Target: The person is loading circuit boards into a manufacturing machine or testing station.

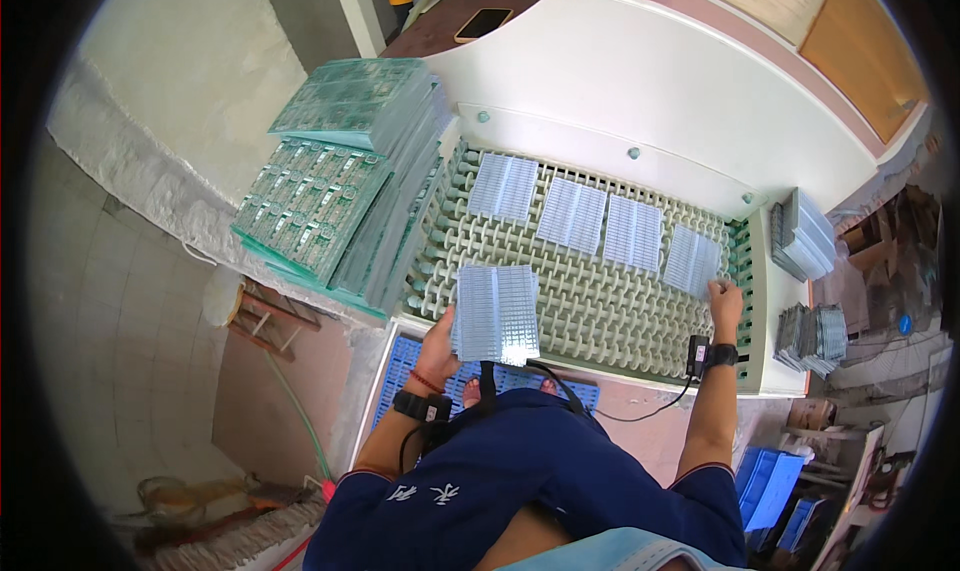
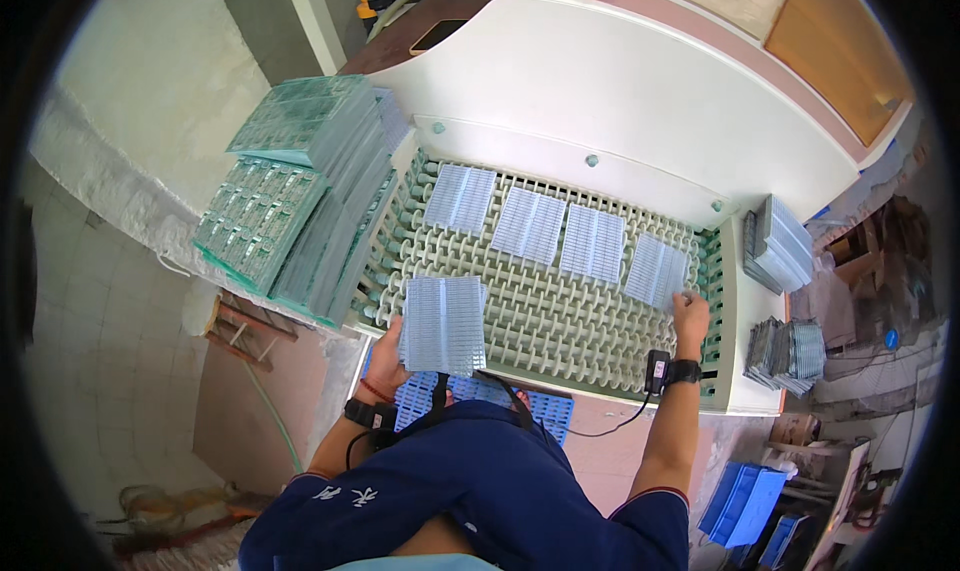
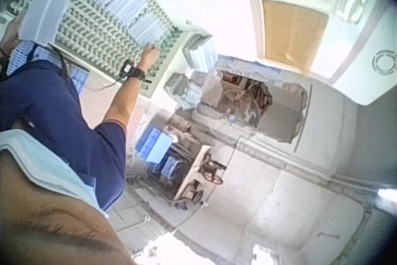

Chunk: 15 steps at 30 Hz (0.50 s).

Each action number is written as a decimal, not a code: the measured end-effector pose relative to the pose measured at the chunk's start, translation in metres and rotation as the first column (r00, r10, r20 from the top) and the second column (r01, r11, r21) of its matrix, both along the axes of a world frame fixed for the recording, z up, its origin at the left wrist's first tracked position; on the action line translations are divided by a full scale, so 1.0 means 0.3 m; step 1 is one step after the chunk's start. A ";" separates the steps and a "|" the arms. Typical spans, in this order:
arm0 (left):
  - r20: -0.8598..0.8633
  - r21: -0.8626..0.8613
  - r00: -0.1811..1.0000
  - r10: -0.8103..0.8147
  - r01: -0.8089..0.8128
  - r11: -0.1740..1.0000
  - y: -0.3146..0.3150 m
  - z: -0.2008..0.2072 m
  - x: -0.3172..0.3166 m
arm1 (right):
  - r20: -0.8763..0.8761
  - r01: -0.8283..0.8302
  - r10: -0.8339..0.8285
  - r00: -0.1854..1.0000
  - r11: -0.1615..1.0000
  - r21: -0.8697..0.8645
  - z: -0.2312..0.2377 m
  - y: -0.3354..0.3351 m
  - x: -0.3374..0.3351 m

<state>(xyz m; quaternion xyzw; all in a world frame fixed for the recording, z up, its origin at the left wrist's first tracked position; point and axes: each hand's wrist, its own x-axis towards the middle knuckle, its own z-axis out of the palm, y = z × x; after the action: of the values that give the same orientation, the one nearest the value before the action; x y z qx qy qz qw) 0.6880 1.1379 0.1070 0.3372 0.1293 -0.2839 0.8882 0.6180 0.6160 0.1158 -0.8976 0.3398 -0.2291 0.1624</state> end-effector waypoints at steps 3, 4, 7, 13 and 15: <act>0.047 0.015 0.999 0.018 -0.019 1.000 -0.012 0.009 -0.011 | 0.108 -0.047 0.064 0.992 0.987 -0.153 0.017 0.135 0.025; 0.048 0.003 0.999 -0.004 0.004 1.000 -0.016 0.004 -0.009 | 0.129 -0.130 0.129 0.983 0.991 -0.001 0.042 0.205 0.030; 0.054 0.021 0.998 -0.043 0.042 0.999 -0.026 0.009 -0.008 | 0.133 -0.430 0.430 0.893 0.732 0.528 0.025 0.428 0.038; 0.034 0.028 0.995 -0.090 0.089 0.996 -0.035 0.054 -0.015 | 0.285 -0.428 0.567 0.773 0.134 0.894 0.086 0.881 0.044; 0.037 0.018 0.993 -0.116 0.116 0.993 -0.030 0.049 -0.015 | 0.297 -0.373 0.518 0.802 0.048 0.926 0.086 0.918 0.048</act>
<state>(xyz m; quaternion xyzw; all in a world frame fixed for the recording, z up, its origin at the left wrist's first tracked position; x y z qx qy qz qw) 0.6834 1.1288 0.1216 0.3563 0.0950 -0.3277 0.8698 0.6323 0.8913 0.1418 -0.6658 0.1188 0.1472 0.7218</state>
